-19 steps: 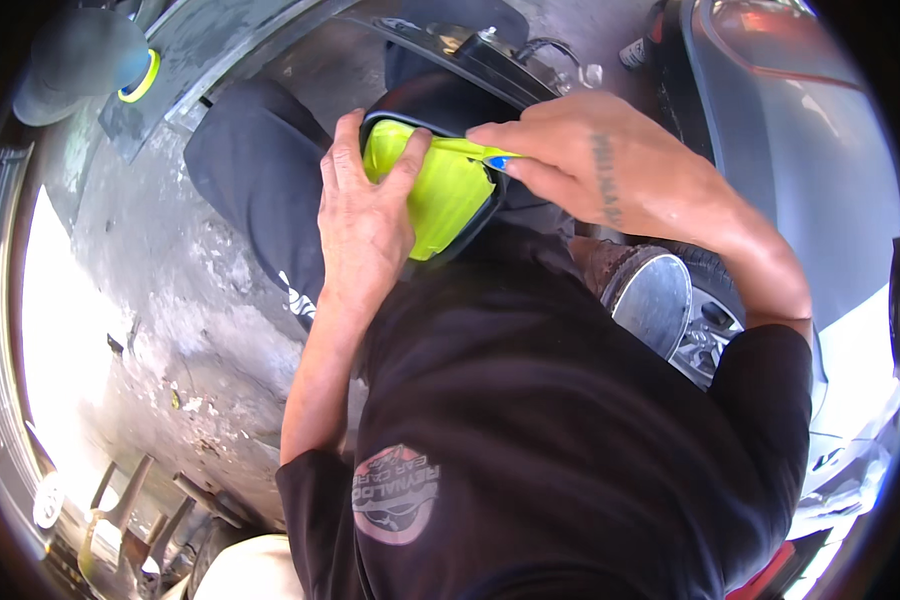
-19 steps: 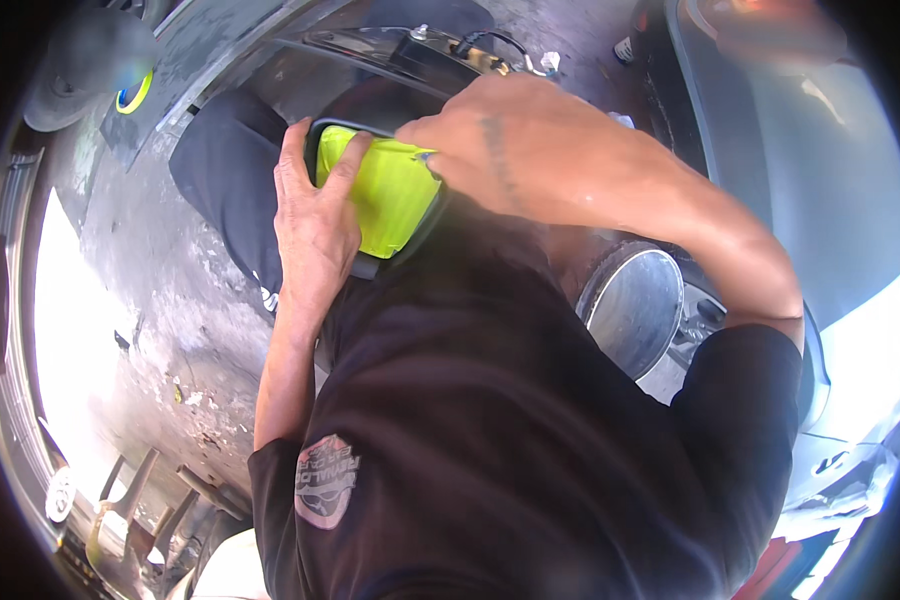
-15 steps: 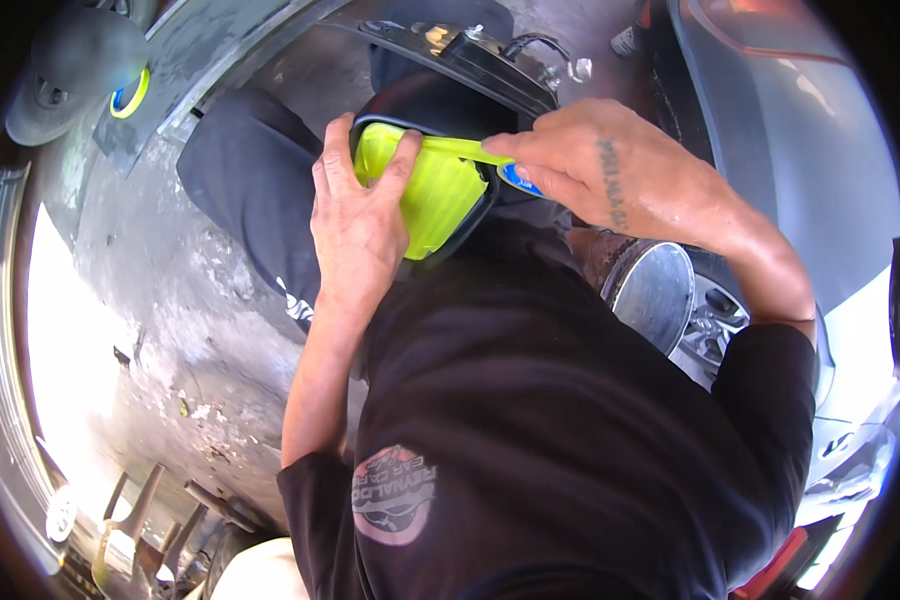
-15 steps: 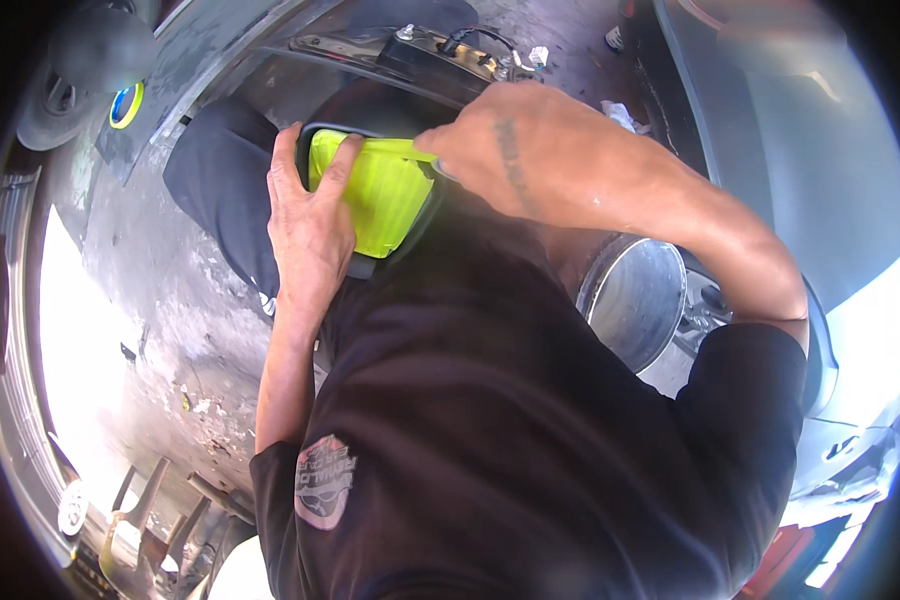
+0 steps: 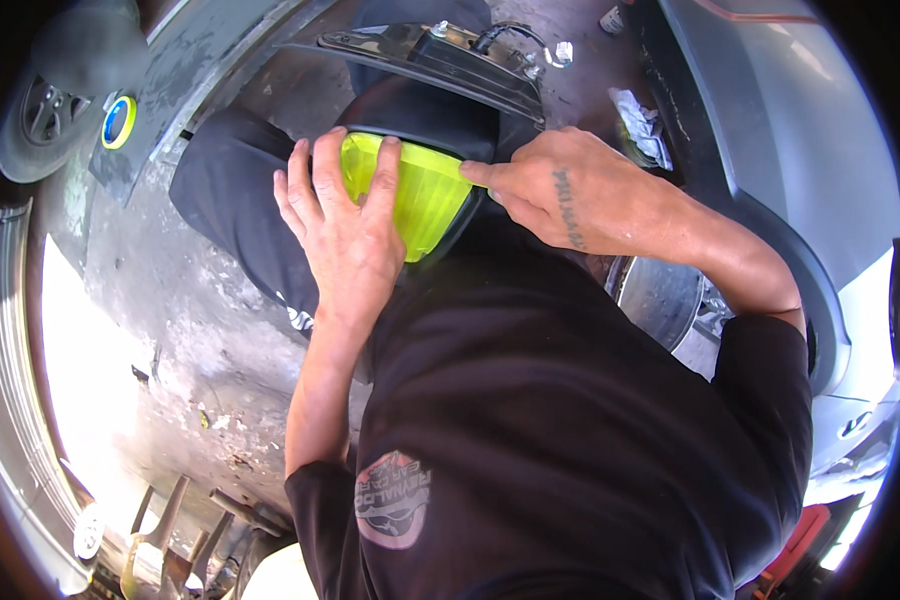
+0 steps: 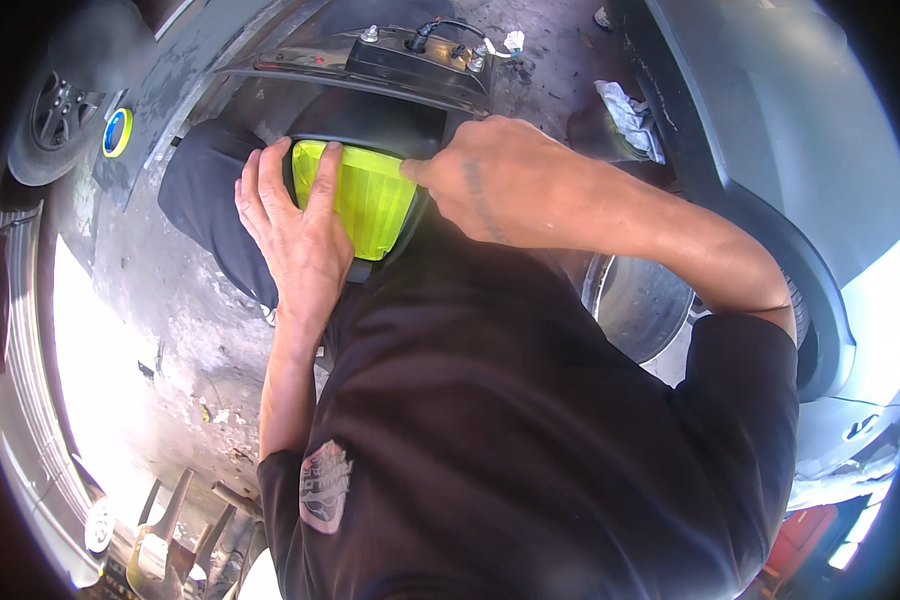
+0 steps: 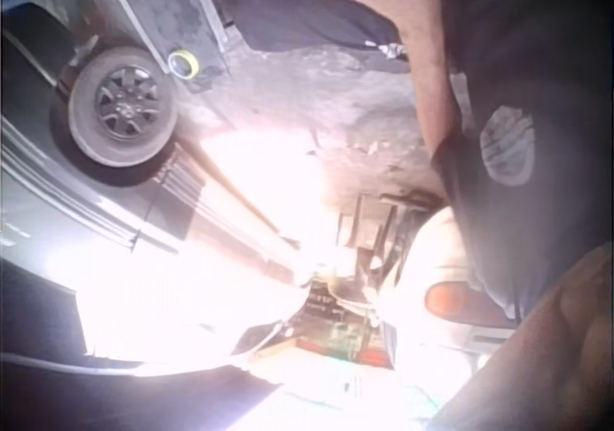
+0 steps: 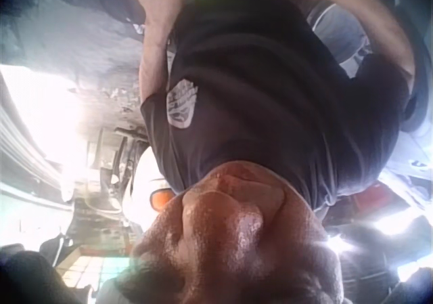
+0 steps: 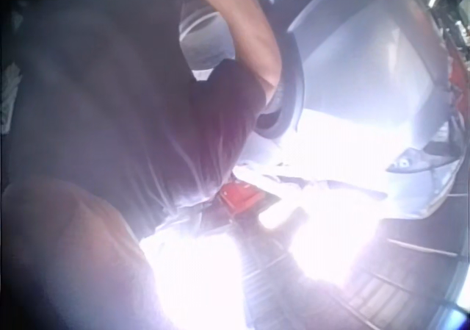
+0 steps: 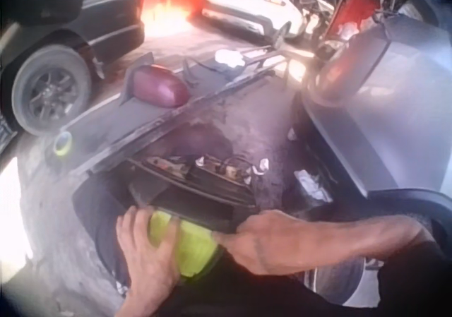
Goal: The person applies strips of bright green tape to the reflective surface of a car side mirror. They smooth each strip and continue layering tape until the mirror is fully covered.
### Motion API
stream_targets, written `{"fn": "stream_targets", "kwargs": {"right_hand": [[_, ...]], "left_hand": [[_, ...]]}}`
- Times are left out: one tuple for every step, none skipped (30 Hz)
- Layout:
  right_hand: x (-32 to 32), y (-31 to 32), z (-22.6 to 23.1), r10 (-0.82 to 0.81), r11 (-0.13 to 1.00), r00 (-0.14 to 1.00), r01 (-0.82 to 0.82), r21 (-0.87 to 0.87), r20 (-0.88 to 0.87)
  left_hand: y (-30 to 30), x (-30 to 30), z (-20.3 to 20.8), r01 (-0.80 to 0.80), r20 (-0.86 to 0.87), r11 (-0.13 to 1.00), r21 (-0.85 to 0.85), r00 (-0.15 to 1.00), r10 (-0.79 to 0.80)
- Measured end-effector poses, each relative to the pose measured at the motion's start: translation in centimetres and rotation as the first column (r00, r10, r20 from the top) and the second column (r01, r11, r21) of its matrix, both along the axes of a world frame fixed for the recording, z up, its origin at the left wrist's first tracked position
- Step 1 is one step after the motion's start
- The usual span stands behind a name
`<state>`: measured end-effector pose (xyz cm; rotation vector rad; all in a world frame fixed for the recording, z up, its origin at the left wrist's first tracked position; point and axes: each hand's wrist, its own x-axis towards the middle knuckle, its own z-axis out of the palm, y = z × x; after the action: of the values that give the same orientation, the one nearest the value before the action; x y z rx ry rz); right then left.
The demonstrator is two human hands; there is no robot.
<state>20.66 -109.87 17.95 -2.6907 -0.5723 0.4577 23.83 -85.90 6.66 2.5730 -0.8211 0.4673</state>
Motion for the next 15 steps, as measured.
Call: {"fn": "stream_targets", "kwargs": {"right_hand": [[0.0, 0.0, -0.1, -0.003, 1.000, 1.000, 0.003, 0.012, -0.001], [-0.1, 0.0, -0.3, 0.001, 1.000, 1.000, -0.001, 0.002, -0.004], [-0.1, -0.1, -0.4, 0.004, 1.000, 1.000, -0.004, -0.008, -0.007], [-0.2, -0.1, -0.5, 0.007, 1.000, 1.000, -0.008, -0.018, -0.010], [-0.3, -0.2, -0.5, -0.001, 1.000, 1.000, 0.001, -0.014, -0.020], [-0.3, -0.2, -0.5, -0.007, 1.000, 1.000, 0.007, -0.008, -0.030], [-0.3, -0.2, -0.6, -0.014, 1.000, 0.999, 0.014, -0.002, -0.040], [-0.3, -0.2, -0.6, -0.015, 1.000, 0.999, 0.015, 0.007, -0.037], [-0.4, -0.1, -0.6, -0.018, 1.000, 0.999, 0.019, 0.017, -0.034], [-0.4, -0.1, -0.7, -0.022, 0.999, 0.999, 0.023, 0.026, -0.031], [-0.5, 0.0, -0.7, -0.026, 0.999, 0.999, 0.027, 0.020, -0.033], [-0.5, 0.1, -0.6, -0.028, 0.999, 0.999, 0.029, 0.015, -0.035], [-0.5, 0.1, -0.6, -0.030, 0.999, 0.999, 0.031, 0.010, -0.037], [-0.6, 0.1, -0.8, -0.035, 0.999, 0.999, 0.036, 0.038, -0.027], [-0.7, 0.0, -1.0, -0.042, 0.997, 0.999, 0.043, 0.063, -0.017]], "left_hand": [[-0.1, -0.1, 0.1, -0.008, 0.009, 1.000, 0.026, 1.000, 0.008], [-0.3, -0.3, 0.2, 0.002, 0.020, 0.998, 0.056, 1.000, -0.003], [-0.4, -0.4, 0.4, 0.012, 0.031, 0.996, 0.084, 0.999, -0.014], [-0.6, -0.5, 0.4, 0.021, 0.041, 0.993, 0.113, 0.999, -0.026], [-0.8, -0.6, 0.5, 0.046, 0.039, 0.994, 0.102, 0.998, -0.050], [-1.0, -0.8, 0.7, 0.075, 0.044, 0.992, 0.105, 0.996, -0.080], [-1.2, -0.9, 0.8, 0.105, 0.049, 0.989, 0.108, 0.993, -0.111], [-1.4, -1.1, 0.9, 0.136, 0.054, 0.985, 0.111, 0.988, -0.142], [-1.6, -1.2, 1.0, 0.147, 0.058, 0.982, 0.116, 0.986, -0.155], [-1.7, -1.3, 0.9, 0.169, 0.057, 0.981, 0.098, 0.983, -0.175], [-1.9, -1.3, 0.8, 0.191, 0.057, 0.978, 0.081, 0.979, -0.196], [-1.9, -1.4, 0.7, 0.212, 0.056, 0.975, 0.065, 0.975, -0.216], [-2.0, -1.3, 0.8, 0.221, 0.062, 0.972, 0.082, 0.972, -0.226], [-1.9, -1.2, 0.8, 0.231, 0.068, 0.968, 0.097, 0.969, -0.238], [-1.7, -0.9, 0.8, 0.242, 0.074, 0.964, 0.110, 0.965, -0.250]]}}
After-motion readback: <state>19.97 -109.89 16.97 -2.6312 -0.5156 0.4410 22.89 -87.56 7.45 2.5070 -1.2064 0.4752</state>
